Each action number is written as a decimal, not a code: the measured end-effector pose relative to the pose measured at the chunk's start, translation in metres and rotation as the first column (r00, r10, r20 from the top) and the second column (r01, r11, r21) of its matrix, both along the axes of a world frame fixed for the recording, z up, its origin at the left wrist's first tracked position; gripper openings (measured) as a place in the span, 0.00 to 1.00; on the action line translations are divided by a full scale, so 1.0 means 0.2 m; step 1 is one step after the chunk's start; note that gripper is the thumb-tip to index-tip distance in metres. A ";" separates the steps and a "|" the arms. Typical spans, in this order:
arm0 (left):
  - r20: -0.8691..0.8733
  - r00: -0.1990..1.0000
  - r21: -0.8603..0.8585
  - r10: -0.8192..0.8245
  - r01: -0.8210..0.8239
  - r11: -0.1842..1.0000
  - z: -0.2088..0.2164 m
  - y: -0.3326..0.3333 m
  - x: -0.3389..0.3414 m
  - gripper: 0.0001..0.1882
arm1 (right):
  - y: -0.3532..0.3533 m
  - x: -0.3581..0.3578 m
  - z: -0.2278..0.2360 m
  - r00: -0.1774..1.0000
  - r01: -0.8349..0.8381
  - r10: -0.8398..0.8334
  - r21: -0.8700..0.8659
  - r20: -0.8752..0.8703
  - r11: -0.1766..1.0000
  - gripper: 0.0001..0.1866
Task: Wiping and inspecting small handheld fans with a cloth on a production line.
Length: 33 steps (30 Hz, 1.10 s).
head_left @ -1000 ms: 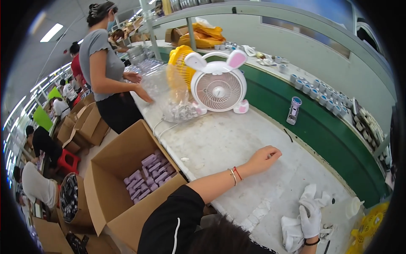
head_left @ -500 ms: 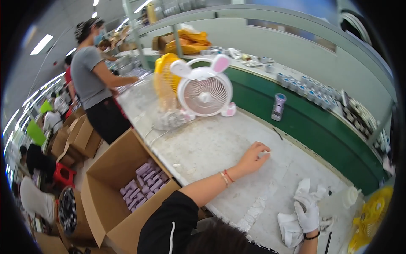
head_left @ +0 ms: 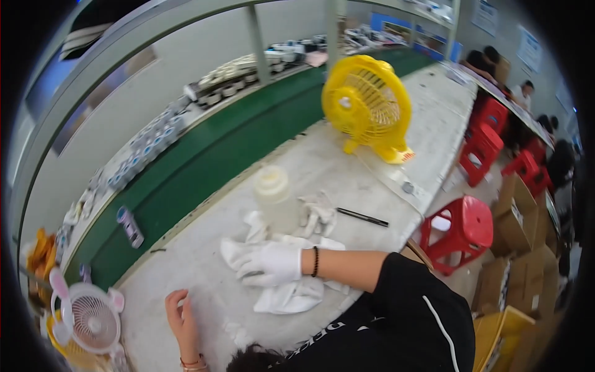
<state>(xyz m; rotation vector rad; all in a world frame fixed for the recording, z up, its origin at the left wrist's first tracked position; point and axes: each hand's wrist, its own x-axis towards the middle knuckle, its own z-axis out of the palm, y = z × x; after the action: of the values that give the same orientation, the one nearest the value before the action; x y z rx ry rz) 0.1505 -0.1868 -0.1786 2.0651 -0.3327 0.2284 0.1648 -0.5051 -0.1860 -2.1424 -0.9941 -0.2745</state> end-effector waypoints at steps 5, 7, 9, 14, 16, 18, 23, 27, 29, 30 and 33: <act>-0.033 0.999 0.002 -0.010 0.010 1.000 -0.04 0.02 0.03 0.10 | -0.02 -0.02 -0.03 0.996 0.005 -0.001 0.045 -0.091 0.999 0.11; -0.041 0.999 -0.006 -0.018 0.018 1.000 -0.05 0.03 0.04 0.10 | -0.02 -0.01 -0.05 0.996 0.018 -0.014 0.041 -0.088 0.999 0.11; 0.001 1.000 -0.006 0.000 0.000 1.000 -0.07 0.05 0.03 0.09 | -0.01 -0.01 -0.06 0.997 -0.005 0.010 0.069 -0.074 0.998 0.11; -0.026 1.000 -0.021 -0.006 0.005 1.000 -0.06 0.03 0.02 0.09 | 0.00 -0.01 -0.07 0.992 0.003 0.004 0.054 -0.123 0.999 0.11; -0.014 1.000 -0.016 -0.026 0.026 1.000 -0.06 0.03 0.04 0.09 | 0.00 -0.01 -0.06 0.992 0.012 -0.006 0.051 -0.126 0.999 0.10; -0.012 1.000 -0.001 -0.029 0.029 1.000 -0.06 0.04 0.04 0.09 | -0.01 0.00 -0.05 0.992 -0.011 0.018 0.058 -0.127 0.998 0.10; -0.029 0.999 0.014 -0.024 0.024 1.000 -0.07 0.05 0.05 0.09 | 0.00 -0.01 -0.04 0.989 0.010 0.000 0.063 -0.150 0.998 0.11; -0.051 0.999 0.015 -0.011 0.012 1.000 -0.08 0.06 0.06 0.08 | -0.01 -0.02 -0.03 0.989 0.013 -0.006 0.049 -0.149 0.999 0.10; -0.051 0.999 0.013 -0.012 0.012 1.000 -0.07 0.05 0.05 0.08 | -0.01 -0.01 -0.02 0.987 0.006 0.000 0.037 -0.162 0.999 0.10; -0.050 0.999 0.012 -0.007 0.008 1.000 -0.07 0.05 0.04 0.08 | -0.01 -0.01 -0.02 0.985 -0.006 0.011 0.026 -0.174 1.000 0.10; -0.063 0.998 0.029 -0.002 0.004 1.000 -0.07 0.06 0.05 0.08 | 0.00 -0.01 -0.04 0.990 -0.014 0.023 0.063 -0.140 0.998 0.10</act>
<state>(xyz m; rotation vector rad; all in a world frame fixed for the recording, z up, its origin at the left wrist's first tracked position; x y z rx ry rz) 0.1599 -0.1757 -0.1935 2.0955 -0.3024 0.1577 0.1623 -0.5058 -0.1939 -2.0646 -0.9118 -0.1411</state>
